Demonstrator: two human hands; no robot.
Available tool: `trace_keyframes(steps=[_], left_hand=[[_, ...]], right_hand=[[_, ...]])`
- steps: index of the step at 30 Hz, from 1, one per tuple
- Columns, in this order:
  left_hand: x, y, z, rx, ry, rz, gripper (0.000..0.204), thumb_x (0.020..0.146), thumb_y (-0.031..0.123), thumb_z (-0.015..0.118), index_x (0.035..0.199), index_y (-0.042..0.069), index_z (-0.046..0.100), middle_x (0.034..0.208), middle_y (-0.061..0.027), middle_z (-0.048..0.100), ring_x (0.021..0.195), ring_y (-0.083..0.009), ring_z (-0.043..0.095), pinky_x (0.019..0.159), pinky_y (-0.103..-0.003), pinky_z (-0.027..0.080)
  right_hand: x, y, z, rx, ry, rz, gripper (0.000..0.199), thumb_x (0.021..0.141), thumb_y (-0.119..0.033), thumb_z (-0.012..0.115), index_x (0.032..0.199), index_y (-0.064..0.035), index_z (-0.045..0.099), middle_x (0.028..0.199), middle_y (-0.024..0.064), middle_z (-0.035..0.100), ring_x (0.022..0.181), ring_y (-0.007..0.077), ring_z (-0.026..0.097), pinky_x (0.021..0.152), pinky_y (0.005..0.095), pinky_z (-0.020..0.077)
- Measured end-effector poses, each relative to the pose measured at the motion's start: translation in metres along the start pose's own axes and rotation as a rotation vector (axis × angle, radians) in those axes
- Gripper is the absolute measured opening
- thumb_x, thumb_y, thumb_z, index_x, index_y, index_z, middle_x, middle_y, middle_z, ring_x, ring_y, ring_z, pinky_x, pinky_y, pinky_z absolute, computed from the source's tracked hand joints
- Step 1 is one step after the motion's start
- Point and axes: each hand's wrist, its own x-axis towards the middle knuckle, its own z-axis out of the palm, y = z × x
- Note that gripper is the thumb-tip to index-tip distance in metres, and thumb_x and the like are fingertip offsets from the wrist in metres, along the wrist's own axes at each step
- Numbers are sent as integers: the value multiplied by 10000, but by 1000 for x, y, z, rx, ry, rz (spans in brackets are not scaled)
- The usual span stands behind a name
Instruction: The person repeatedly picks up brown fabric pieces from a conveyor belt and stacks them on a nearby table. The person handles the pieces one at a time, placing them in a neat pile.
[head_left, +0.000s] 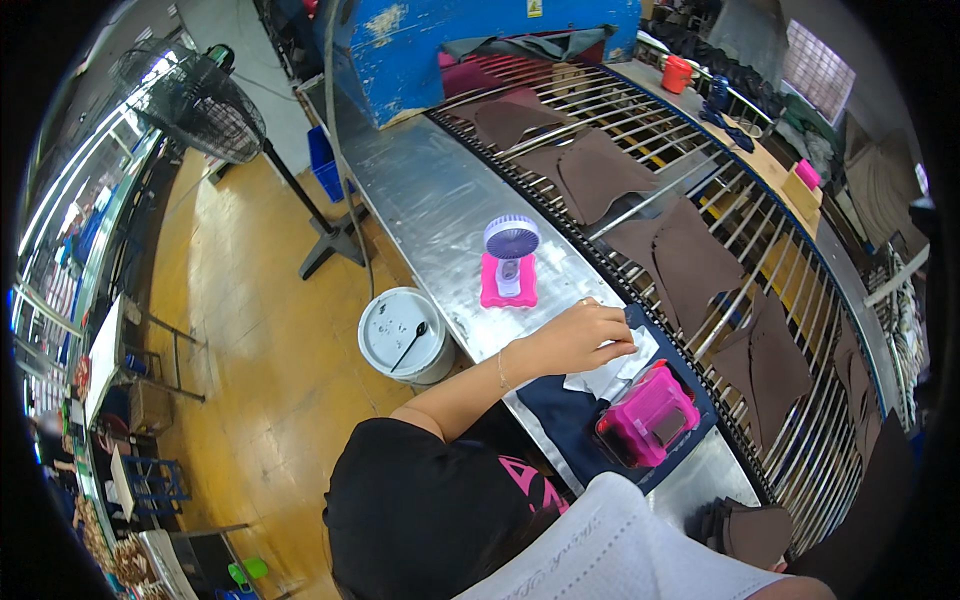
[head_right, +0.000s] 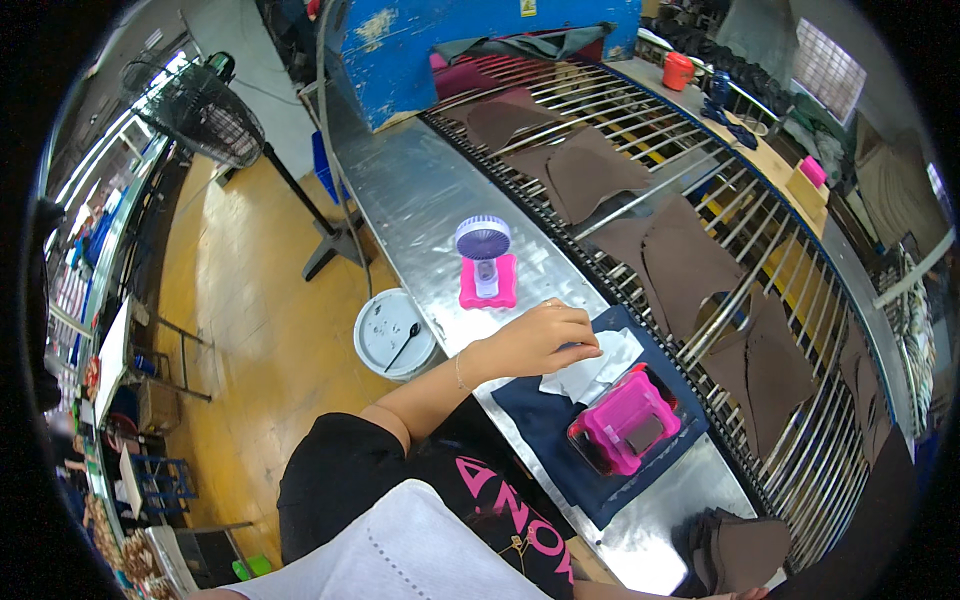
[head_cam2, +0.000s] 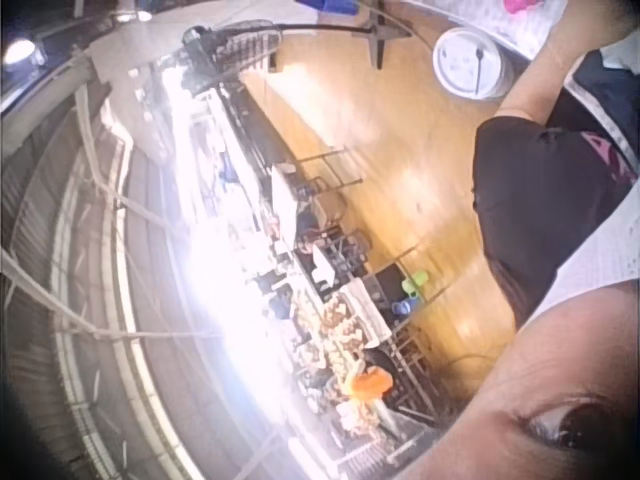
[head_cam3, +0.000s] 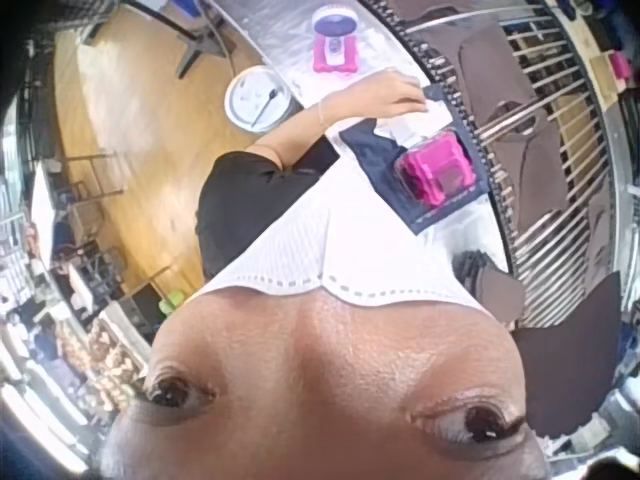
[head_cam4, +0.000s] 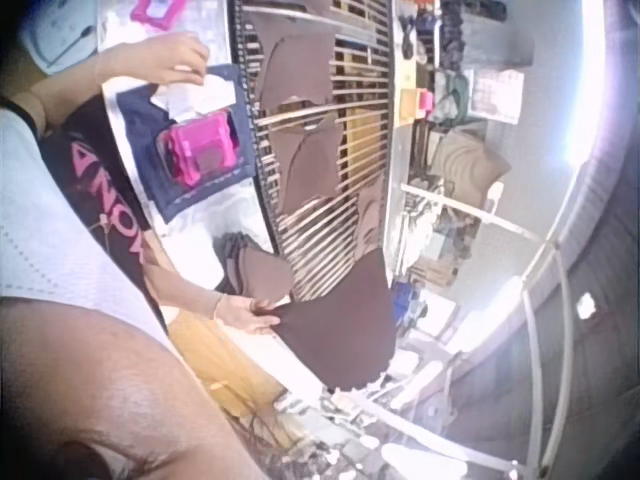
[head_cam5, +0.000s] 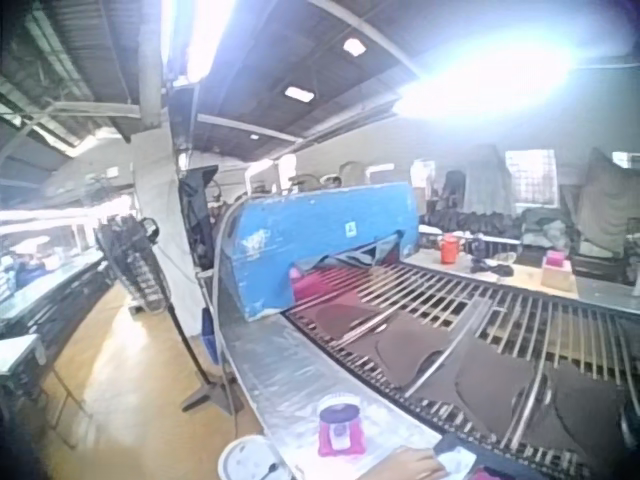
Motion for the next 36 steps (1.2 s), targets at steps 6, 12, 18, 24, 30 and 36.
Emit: trace_keyframes(steps=[6,12,18,24,30,36], left_hand=[[5,2,-2,19,-15,19,126,883,199,628,878,82,676,824,-42,601,804,-221,585,801,-351,414],[4,4,0,18,-18,31,119,876,191,636,869,78,672,822,-49,600,797,-226,582,787,-355,414],[12,6,0,20,0,53,130,876,201,636,860,78,674,823,-48,603,788,-228,584,772,-358,411],[21,11,1,-2,17,97,149,881,214,636,868,72,681,846,-54,611,802,-231,589,776,-357,420],[32,21,3,-262,70,36,244,874,181,665,1092,75,631,1049,-87,581,923,-200,608,776,-321,456],[51,2,11,-849,98,-123,564,933,237,595,1420,85,354,1288,-162,484,901,-211,643,719,-289,508]], right_hand=[[-14,7,5,0,-86,124,478,905,-409,597,1129,13,610,1158,302,562,1041,456,551,886,517,438],[-22,16,18,303,-101,373,426,920,-357,596,1150,1,593,1112,240,585,986,372,590,834,438,477],[-30,21,34,861,-85,837,378,935,-305,596,1172,-11,575,1066,178,607,932,288,629,783,359,516],[-30,5,40,1540,-85,1173,231,938,-145,607,1106,11,583,951,86,653,806,173,665,690,216,562],[-9,-59,16,1580,-252,1183,174,948,-106,585,1090,-13,549,888,78,627,620,133,592,519,216,454],[-7,-105,15,1669,-557,1171,129,951,-50,546,1074,-12,557,903,62,635,687,88,599,504,272,552]])
